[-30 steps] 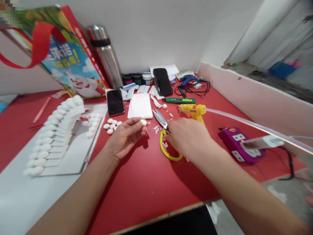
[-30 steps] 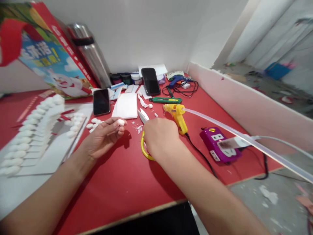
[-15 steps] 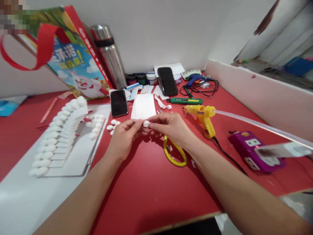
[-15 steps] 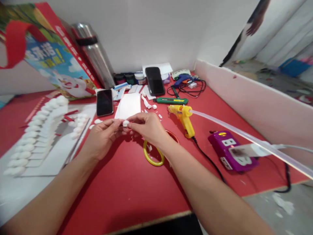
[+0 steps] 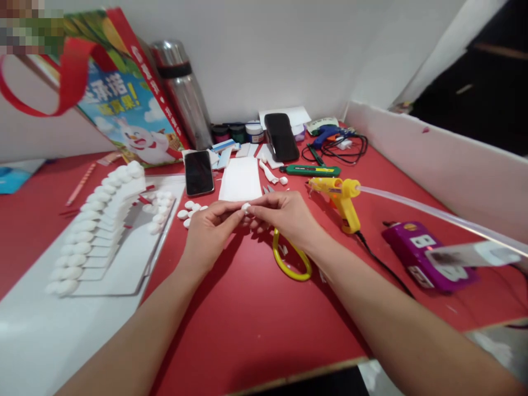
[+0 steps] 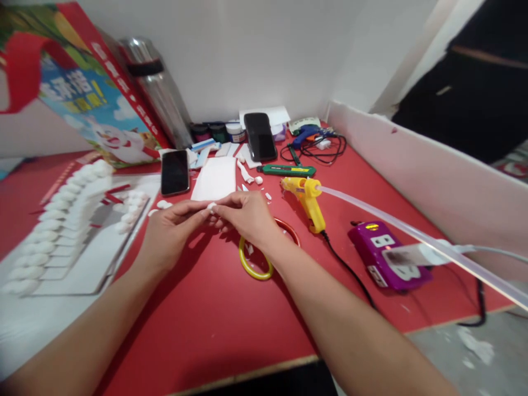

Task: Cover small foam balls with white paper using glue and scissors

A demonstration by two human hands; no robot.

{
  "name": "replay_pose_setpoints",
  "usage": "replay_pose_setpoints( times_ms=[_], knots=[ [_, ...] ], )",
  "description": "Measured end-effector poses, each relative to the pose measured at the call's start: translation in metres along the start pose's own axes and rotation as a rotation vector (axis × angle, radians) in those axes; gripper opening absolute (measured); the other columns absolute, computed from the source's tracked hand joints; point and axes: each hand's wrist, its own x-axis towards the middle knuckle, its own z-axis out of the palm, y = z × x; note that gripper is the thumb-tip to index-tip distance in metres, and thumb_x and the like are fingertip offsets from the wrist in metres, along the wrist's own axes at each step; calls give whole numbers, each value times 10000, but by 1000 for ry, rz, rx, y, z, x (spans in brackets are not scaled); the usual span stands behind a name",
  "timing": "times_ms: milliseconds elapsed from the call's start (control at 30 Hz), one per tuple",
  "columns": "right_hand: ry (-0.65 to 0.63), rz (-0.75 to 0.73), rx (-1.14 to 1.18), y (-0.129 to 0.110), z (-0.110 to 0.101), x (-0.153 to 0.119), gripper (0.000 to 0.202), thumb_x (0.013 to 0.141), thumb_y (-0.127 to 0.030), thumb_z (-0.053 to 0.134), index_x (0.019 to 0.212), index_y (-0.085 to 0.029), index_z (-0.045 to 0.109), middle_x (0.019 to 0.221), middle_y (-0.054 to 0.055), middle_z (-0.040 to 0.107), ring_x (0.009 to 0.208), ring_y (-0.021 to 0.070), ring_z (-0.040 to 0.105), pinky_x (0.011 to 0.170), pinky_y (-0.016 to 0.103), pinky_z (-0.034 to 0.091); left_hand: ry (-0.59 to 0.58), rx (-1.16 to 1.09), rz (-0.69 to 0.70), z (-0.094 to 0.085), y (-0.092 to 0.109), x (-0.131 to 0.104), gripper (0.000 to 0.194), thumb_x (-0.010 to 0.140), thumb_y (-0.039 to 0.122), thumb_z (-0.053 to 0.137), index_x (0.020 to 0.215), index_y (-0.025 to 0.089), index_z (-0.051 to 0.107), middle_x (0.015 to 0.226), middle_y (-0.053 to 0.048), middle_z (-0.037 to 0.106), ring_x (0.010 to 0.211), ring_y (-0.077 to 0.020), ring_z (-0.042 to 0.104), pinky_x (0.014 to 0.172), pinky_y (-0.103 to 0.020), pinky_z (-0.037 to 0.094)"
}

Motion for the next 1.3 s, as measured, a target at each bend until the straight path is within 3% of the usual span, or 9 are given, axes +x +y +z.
replay_pose_setpoints(
  times_ms=[167, 300, 567, 800, 933, 1100, 1300],
  knots=[
    [-14, -33, -22, 4, -1, 1, 198, 786, -302, 787, 815, -107, 758, 655, 33, 729, 513, 118, 684, 502, 215, 587, 33, 152, 160, -1, -2, -2, 182, 853, 311, 762, 988, 205, 822, 977, -66, 784, 870, -196, 722, 838, -326, 571],
    [-2, -33, -29, 5, 0, 0, 145, 802, -251, 748, 768, -111, 759, 645, 36, 730, 516, 127, 698, 521, 220, 601, 44, 182, 195, 0, -2, -4, 156, 866, 293, 743, 962, 211, 833, 971, -70, 773, 871, -193, 705, 816, -303, 551],
    [64, 33, -19, 4, 4, 0, 94, 756, -189, 748, 692, -121, 760, 617, 44, 727, 491, 121, 676, 502, 217, 598, 58, 150, 156, 5, 0, -4, 91, 841, 265, 757, 858, 219, 834, 846, -46, 746, 776, -177, 676, 749, -287, 538],
    [15, 78, 80, 3, -3, 3, 109, 795, -212, 751, 792, -108, 720, 613, 49, 717, 448, 134, 644, 407, 237, 566, -20, 16, 28, 6, -1, -2, 271, 831, 326, 783, 1062, 185, 805, 1060, -96, 775, 909, -213, 734, 879, -336, 566],
    [29, 28, 120, 4, -2, 4, 202, 754, -213, 821, 834, -138, 652, 605, 23, 714, 505, 135, 675, 455, 224, 587, 16, 9, 20, 6, -3, -2, 285, 825, 335, 795, 1062, 178, 799, 1019, -91, 784, 878, -198, 738, 859, -317, 570],
    [-1, 21, 109, 1, 0, 2, 371, 666, -356, 896, 853, -138, 662, 623, 18, 716, 529, 148, 686, 484, 262, 613, 32, 3, -2, 6, -2, -3, 280, 822, 351, 795, 1056, 199, 810, 998, -85, 784, 856, -197, 731, 837, -320, 572],
    [21, 12, 71, 4, 3, 1, 271, 713, -287, 861, 814, -135, 660, 644, 22, 728, 564, 115, 691, 527, 198, 582, 54, -15, 32, 8, -1, -4, 217, 805, 310, 808, 995, 209, 831, 985, -70, 769, 831, -189, 718, 822, -313, 572]
  ],
)
